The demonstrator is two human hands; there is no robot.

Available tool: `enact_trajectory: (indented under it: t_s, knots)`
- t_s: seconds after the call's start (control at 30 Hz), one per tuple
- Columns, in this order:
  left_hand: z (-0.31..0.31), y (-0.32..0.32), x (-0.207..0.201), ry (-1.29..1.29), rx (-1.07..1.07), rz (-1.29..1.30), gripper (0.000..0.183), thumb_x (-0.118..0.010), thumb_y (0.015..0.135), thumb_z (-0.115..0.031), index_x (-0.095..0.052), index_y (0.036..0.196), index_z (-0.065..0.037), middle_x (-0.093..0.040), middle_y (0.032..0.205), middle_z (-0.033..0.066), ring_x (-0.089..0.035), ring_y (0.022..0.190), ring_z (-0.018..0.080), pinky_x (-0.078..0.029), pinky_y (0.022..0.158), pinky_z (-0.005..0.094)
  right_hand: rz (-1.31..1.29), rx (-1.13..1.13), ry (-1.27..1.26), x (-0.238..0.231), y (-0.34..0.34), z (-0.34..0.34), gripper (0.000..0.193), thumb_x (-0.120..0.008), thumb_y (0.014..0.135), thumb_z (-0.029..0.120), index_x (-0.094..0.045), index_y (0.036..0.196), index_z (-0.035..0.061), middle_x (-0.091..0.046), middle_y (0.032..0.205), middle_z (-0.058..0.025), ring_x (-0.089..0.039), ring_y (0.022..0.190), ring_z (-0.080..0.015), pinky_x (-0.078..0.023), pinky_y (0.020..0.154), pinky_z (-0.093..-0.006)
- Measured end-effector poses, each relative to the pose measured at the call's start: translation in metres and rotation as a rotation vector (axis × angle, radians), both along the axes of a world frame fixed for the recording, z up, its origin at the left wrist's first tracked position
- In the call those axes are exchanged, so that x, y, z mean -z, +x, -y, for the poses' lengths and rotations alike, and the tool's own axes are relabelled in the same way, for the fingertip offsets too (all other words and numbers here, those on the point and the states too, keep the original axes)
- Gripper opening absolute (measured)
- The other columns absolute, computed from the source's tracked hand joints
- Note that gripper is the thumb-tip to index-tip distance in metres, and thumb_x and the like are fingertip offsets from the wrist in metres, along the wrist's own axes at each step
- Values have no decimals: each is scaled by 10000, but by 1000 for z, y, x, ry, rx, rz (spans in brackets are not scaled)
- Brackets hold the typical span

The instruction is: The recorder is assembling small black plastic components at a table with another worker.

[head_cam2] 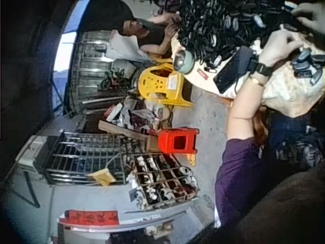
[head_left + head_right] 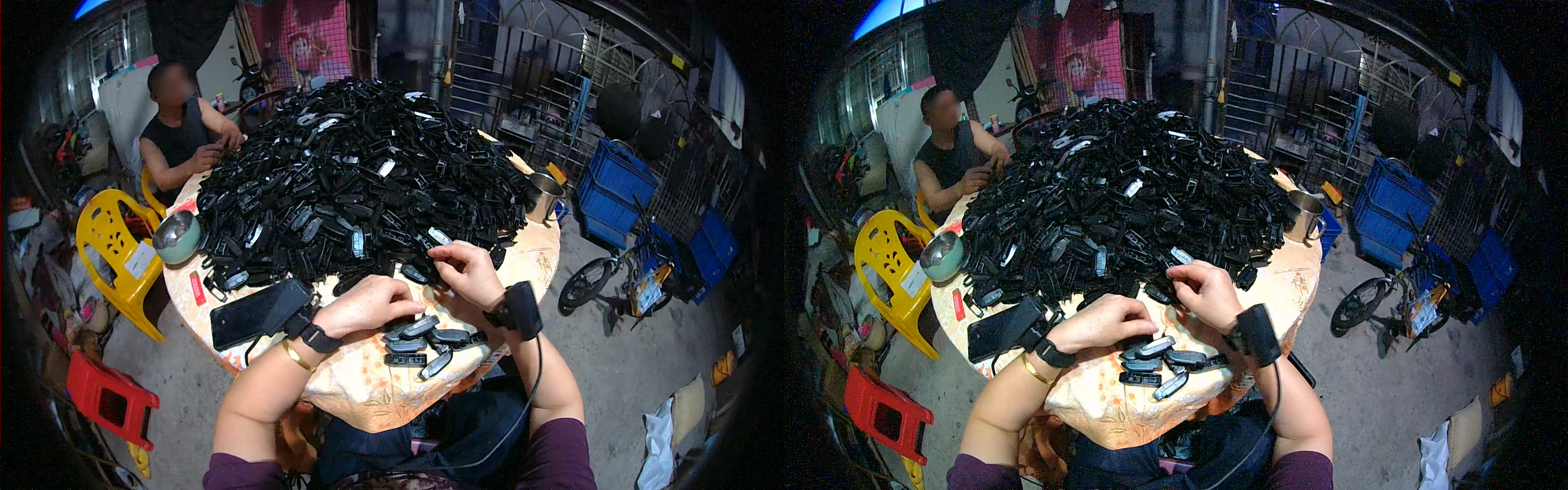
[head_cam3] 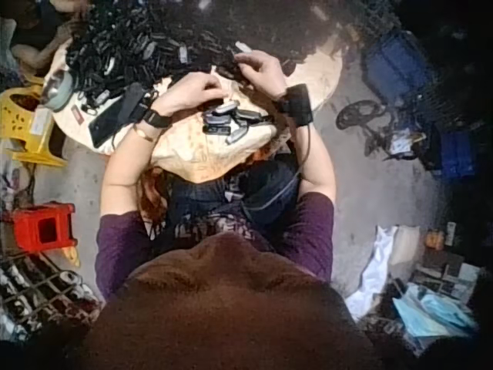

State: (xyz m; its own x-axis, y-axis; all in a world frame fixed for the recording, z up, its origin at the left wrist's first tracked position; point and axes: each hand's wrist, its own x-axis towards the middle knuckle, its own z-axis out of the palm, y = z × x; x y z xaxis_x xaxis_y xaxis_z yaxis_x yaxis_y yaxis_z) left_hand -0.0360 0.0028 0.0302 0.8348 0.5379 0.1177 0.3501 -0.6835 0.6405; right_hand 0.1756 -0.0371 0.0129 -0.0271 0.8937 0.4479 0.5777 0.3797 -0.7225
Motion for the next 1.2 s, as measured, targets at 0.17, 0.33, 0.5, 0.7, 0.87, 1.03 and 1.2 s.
enact_trajectory:
  t_s: [0.17,0.33,0.5,0.7,0.87,1.03,1.2]
  knots:
    - [-5,1,16,545,-370,150,219,-712,693,-176,-623,809,-13,-539,823,138,-552,815,301,-467,699,385,355,176,235,-9,-24,4,225,-700,704,151,-663,917,87,-542,845,-78,-580,731,-252,-490,646,-321]
    - [-6,9,22,652,-416,-89,203,-701,683,-144,-602,790,-3,-497,863,131,-512,867,298,-463,714,387,660,296,332,-4,-28,0,209,-732,627,131,-663,810,57,-537,869,-61,-568,805,-226,-492,673,-323]
    - [-7,4,28,595,-407,45,138,-647,687,-75,-601,788,6,-518,877,144,-503,903,311,-445,779,382,476,239,373,-3,-26,5,95,-665,672,97,-642,742,36,-564,870,-61,-559,824,-239,-489,689,-334]
    - [-4,3,10,312,-405,378,126,-573,764,-33,-559,873,29,-610,756,193,-623,702,327,-487,612,365,198,219,408,-9,-12,15,116,-601,692,32,-627,806,25,-633,846,-106,-609,797,-284,-495,715,-343]
    - [-7,6,8,-166,-402,450,161,-504,869,-32,-504,1028,-5,-591,733,67,-605,606,131,-490,570,241,314,177,401,-20,-16,25,260,-609,668,-14,-649,915,56,-632,880,-94,-598,820,-274,-491,722,-345]
    - [-2,6,3,-890,-157,656,306,-476,883,-30,-363,1164,-68,-576,754,54,-606,575,120,-487,494,202,-16,95,272,-15,-36,28,331,-620,723,-19,-591,1050,27,-654,868,-127,-653,795,-242,-519,692,-308]
    - [-2,4,-1,-921,-39,709,341,-477,901,-70,-402,1233,-62,-566,735,51,-609,554,119,-490,466,191,-66,25,365,-11,-37,25,165,-639,728,-19,-639,893,-10,-652,851,-132,-651,774,-222,-516,673,-289]
